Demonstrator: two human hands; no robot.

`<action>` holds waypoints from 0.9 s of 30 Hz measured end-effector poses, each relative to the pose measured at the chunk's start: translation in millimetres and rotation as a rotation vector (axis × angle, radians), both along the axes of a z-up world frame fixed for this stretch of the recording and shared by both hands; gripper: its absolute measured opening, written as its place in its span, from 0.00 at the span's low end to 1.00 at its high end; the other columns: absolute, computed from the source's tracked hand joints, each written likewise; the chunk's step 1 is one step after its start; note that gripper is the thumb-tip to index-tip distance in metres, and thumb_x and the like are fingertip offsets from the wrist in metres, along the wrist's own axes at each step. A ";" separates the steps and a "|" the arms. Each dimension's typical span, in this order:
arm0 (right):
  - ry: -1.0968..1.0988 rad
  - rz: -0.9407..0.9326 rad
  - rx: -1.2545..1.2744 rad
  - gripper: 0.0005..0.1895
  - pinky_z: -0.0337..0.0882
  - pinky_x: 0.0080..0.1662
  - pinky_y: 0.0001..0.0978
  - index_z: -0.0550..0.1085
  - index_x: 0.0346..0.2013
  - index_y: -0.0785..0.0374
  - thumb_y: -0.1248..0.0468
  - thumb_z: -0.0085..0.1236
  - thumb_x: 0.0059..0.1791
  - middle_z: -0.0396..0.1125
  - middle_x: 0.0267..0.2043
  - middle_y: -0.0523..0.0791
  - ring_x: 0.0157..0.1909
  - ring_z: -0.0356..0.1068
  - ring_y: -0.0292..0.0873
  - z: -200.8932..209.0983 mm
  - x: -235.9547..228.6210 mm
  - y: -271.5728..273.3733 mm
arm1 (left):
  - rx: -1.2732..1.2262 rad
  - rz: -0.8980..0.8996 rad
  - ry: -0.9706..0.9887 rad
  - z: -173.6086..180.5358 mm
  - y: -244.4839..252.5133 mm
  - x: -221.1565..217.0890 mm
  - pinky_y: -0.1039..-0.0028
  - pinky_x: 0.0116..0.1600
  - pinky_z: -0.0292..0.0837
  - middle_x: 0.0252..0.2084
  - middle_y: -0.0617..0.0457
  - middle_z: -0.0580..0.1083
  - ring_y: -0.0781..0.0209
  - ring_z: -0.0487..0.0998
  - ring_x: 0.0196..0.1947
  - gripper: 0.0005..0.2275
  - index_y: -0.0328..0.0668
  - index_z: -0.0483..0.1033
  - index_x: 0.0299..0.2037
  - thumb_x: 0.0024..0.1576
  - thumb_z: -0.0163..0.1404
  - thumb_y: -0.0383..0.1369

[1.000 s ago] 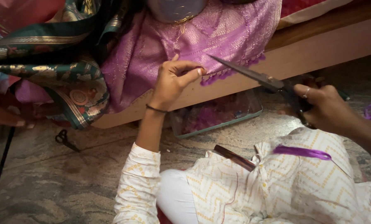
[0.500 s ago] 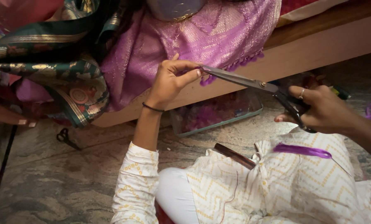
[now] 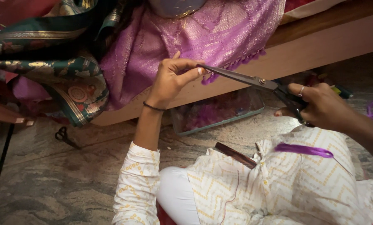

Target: Finishing the decorative tassels on the edge of a saree by trimming excess ribbon with scissors.

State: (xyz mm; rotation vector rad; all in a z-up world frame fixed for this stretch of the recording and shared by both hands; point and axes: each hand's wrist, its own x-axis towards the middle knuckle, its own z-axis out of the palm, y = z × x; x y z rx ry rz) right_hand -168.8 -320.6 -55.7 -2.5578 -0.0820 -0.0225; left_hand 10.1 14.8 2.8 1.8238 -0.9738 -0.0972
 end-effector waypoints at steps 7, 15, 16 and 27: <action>0.131 -0.109 0.037 0.25 0.63 0.21 0.43 0.71 0.28 0.63 0.46 0.71 0.39 0.64 0.09 0.49 0.12 0.66 0.45 -0.8 -9.7 1.1 | 0.160 -0.208 -0.307 -17.0 2.7 -8.1 0.48 0.72 0.30 0.45 0.51 0.84 0.56 0.83 0.49 0.07 0.46 0.86 0.41 0.56 0.59 0.33; 0.113 -0.038 0.074 0.29 0.60 0.25 0.38 0.71 0.29 0.66 0.44 0.72 0.39 0.58 0.15 0.47 0.20 0.56 0.39 -78.9 -31.1 -24.6 | -0.032 0.177 0.434 -113.0 -12.6 25.1 0.69 0.58 0.73 0.47 0.51 0.82 0.56 0.80 0.49 0.16 0.42 0.84 0.46 0.55 0.62 0.44; 0.122 -0.032 0.069 0.29 0.60 0.25 0.38 0.71 0.29 0.66 0.44 0.72 0.39 0.58 0.15 0.47 0.20 0.56 0.39 -81.7 -35.9 -20.7 | -0.037 0.182 0.442 -119.3 -18.5 25.7 0.69 0.58 0.73 0.47 0.51 0.82 0.56 0.80 0.49 0.16 0.42 0.84 0.46 0.55 0.62 0.44; 0.583 0.075 0.178 0.28 0.65 0.27 0.37 0.74 0.53 0.34 0.43 0.73 0.40 0.64 0.16 0.40 0.20 0.63 0.37 -178.0 -97.2 -16.8 | -0.533 0.149 0.638 -110.5 -35.3 -0.8 0.74 0.57 0.72 0.45 0.52 0.80 0.64 0.80 0.47 0.13 0.33 0.79 0.49 0.56 0.60 0.30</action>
